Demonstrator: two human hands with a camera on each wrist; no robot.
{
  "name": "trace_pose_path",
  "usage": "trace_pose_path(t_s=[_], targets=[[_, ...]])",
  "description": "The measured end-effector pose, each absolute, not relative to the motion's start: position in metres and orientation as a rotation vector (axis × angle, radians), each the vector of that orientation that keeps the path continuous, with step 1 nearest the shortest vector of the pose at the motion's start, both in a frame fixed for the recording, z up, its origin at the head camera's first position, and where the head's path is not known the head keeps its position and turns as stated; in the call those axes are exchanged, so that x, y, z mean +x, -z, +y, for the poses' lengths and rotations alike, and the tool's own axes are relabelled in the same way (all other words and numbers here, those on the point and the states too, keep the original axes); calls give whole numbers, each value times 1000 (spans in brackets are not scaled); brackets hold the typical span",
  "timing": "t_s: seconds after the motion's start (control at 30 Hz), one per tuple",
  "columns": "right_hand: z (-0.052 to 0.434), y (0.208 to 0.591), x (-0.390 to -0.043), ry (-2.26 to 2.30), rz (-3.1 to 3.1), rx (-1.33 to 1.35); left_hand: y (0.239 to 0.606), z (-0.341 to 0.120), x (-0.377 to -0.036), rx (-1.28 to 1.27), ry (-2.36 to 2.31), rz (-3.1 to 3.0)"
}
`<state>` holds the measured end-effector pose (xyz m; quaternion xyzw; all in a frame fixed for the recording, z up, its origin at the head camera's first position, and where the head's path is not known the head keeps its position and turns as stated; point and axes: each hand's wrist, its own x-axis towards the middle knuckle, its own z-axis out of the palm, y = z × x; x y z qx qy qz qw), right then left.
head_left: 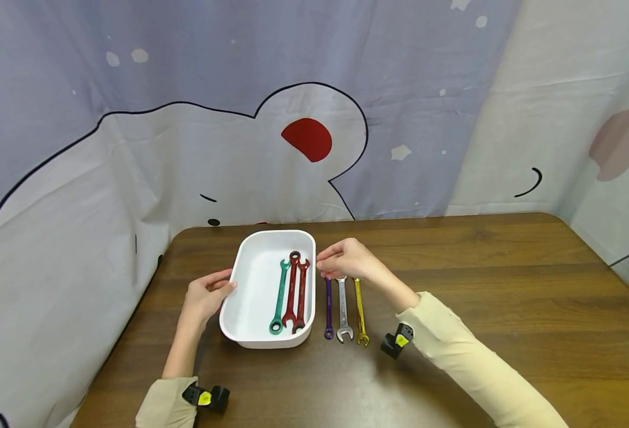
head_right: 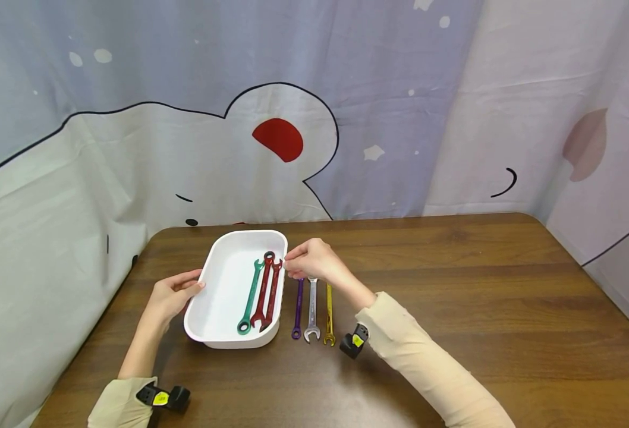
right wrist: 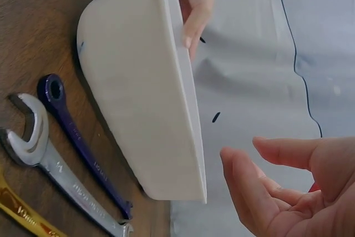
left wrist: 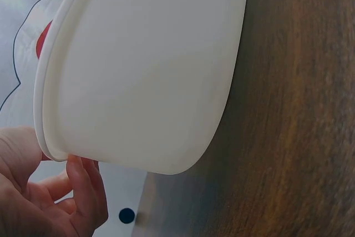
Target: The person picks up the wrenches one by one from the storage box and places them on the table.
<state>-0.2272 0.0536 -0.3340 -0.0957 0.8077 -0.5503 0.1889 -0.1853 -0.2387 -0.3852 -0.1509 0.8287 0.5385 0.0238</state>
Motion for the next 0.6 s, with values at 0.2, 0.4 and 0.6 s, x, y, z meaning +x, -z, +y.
trace_pose_path(t_s=[0.2, 0.4, 0.6], targets=[[46, 330, -227, 1481, 2345, -312, 386, -239, -185, -463, -1669, 2572], [36, 331, -228, 1465, 2339, -333, 386, -240, -186, -456, -1676, 2572], [26, 333, -228, 1449, 2335, -350, 386, -239, -186, -451, -1683, 2569]])
